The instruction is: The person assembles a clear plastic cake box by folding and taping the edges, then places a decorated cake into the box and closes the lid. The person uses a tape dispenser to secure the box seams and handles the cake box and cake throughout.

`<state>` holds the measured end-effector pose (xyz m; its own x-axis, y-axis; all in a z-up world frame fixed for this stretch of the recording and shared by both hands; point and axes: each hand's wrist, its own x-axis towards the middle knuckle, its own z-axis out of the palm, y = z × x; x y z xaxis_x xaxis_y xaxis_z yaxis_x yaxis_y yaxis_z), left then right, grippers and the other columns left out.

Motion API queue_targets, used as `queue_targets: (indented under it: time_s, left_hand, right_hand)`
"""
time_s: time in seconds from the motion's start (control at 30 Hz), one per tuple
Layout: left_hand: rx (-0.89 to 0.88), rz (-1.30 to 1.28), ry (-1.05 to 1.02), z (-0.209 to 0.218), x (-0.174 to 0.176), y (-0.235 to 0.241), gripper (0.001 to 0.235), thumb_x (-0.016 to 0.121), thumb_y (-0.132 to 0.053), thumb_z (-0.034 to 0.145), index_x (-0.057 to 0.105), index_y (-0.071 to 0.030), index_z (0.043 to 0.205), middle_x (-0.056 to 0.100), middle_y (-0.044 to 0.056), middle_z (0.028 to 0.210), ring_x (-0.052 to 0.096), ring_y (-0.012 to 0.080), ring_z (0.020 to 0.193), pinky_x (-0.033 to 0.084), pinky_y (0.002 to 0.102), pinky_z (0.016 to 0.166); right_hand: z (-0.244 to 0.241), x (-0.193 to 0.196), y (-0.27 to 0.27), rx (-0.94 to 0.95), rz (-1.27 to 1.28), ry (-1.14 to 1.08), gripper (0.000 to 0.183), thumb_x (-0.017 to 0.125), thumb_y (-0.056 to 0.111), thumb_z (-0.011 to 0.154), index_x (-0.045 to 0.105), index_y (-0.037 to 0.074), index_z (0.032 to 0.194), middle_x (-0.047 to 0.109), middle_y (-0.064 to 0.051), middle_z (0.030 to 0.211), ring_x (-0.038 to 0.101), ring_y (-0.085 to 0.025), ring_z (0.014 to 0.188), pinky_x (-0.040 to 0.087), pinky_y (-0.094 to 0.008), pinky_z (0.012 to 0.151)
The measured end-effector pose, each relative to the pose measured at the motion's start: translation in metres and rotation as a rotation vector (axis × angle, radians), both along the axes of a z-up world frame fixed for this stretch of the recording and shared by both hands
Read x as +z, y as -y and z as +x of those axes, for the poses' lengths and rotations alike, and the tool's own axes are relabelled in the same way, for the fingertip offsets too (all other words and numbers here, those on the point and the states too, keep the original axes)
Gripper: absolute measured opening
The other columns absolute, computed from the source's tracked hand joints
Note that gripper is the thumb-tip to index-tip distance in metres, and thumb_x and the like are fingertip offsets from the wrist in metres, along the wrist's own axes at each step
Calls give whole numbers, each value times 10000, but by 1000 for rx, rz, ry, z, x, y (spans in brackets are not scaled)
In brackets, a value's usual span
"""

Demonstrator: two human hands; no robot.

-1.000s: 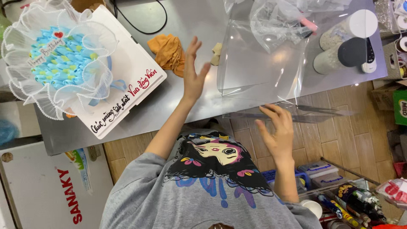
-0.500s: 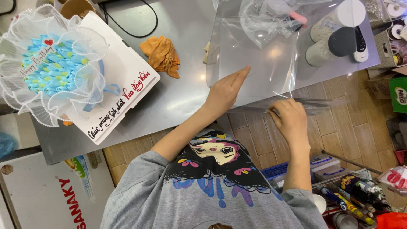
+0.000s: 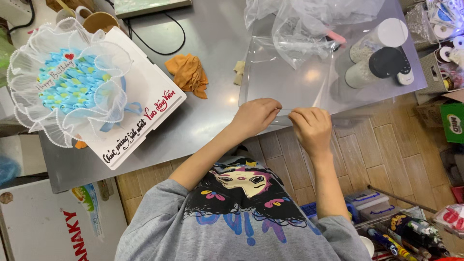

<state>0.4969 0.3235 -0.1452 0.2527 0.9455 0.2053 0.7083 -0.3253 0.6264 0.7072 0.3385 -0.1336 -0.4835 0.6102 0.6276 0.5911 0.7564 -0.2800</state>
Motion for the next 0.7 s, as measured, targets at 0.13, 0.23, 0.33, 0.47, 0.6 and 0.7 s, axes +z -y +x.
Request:
queue_targets:
  time_s: [0.13,0.23,0.33,0.47,0.6,0.7]
  left_hand:
    - [-67,-70,-22,2,5,-6,220,608,-199,968,741,-109,1118,740,67,1068,711,313,976,564,449,813]
    - [-84,-120,-93,3,6,-11,253,598,-192,929,759,-126,1112,715,65,1054,699,307,972,553,451,809]
    - [-136,-168,-129,-4,5,-17,271,577,-155,892,768,-151,1084,690,57,1068,694,290,970,547,446,811]
    - [-160,-165,-164,-2,1,-16,238,569,-139,896,745,-152,1056,676,53,1087,692,290,976,549,446,802]
    - [-94,-82,-166,3,-1,-13,218,566,-133,917,714,-147,1075,673,58,1088,698,308,917,545,462,751]
    - [-43,-66,-153,3,-2,-12,209,555,-129,948,699,-147,1099,678,53,1082,707,315,864,548,467,730]
  right_hand:
    - [-12,-10,-2,19,110,-21,122,783,60,853,720,106,947,661,7,942,633,-207,893,439,-385,797]
    - [-14,-18,-2,50,119,-18,143,801,82,862,669,100,914,653,4,928,611,-216,863,435,-395,786]
    - [-8,-26,1,47,81,-9,171,778,57,852,644,96,952,667,-3,963,619,-228,884,450,-398,819]
    - [8,-33,7,-1,-83,11,240,824,139,878,634,85,1014,667,-23,980,622,-259,920,448,-416,855]
    - [33,-28,15,19,-168,68,344,827,174,821,675,74,1113,687,-52,1043,639,-273,973,460,-418,899]
    - [47,-25,24,65,-224,106,428,845,232,768,689,66,1130,681,-59,1025,635,-280,954,460,-430,910]
